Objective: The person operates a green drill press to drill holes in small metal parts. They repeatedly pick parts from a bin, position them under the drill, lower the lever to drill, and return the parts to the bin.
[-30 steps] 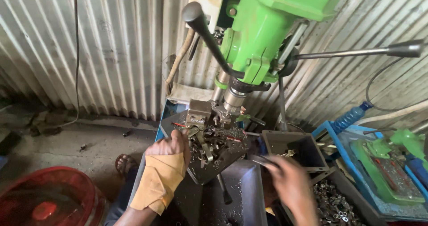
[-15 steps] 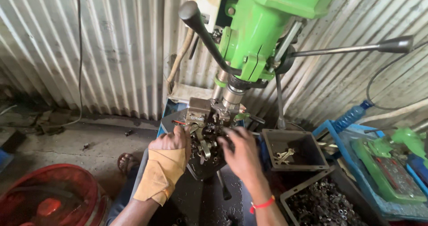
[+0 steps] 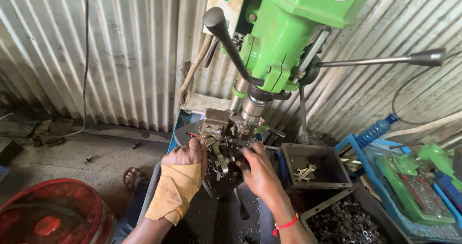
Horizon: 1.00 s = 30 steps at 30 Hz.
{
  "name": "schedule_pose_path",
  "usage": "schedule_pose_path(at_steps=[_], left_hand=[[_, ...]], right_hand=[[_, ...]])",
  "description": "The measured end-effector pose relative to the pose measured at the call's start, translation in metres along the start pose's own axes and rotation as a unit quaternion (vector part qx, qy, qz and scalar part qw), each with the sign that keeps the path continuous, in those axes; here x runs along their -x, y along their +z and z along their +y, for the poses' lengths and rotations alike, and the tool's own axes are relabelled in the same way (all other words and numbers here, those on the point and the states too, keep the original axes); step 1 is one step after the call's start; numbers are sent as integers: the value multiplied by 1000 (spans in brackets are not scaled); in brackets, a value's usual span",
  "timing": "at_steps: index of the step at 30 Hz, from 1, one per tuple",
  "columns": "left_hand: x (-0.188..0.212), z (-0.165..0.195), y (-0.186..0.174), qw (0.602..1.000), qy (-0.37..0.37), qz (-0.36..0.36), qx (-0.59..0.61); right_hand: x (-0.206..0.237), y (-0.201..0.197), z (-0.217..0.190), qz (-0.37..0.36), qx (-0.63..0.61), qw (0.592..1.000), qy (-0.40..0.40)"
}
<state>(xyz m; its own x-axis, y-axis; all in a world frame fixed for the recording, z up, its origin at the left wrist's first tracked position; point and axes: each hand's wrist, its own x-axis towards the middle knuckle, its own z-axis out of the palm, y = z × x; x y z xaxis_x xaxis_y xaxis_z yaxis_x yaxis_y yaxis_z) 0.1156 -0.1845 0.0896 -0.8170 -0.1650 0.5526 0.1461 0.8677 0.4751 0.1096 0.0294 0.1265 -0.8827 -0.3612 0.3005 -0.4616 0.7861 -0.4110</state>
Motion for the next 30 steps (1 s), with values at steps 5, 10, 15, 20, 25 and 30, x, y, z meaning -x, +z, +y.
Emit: schedule_pose_path(at_steps=[5,10,15,20,25,30], left_hand=[[1,0,1,1000,9,16,7],[2,-2,2,1000,9,15,18],[1,0,-2,999,15,19,24],[0,1,-4,1000,10,17,24],[-1,1,-7,999,21,31,28],[-2,1,-13,999,26,30,30]], right_hand=[[2,0,0,39,35,998,-40],[2,-7,-7,-34,56,997,27],[2,-7,-1,-12,58,997,40],[6,-6,12,79,18,995,-54],[-4,-3,20,52,-424,881,205],[-25,17,38,70,-680,660,312]])
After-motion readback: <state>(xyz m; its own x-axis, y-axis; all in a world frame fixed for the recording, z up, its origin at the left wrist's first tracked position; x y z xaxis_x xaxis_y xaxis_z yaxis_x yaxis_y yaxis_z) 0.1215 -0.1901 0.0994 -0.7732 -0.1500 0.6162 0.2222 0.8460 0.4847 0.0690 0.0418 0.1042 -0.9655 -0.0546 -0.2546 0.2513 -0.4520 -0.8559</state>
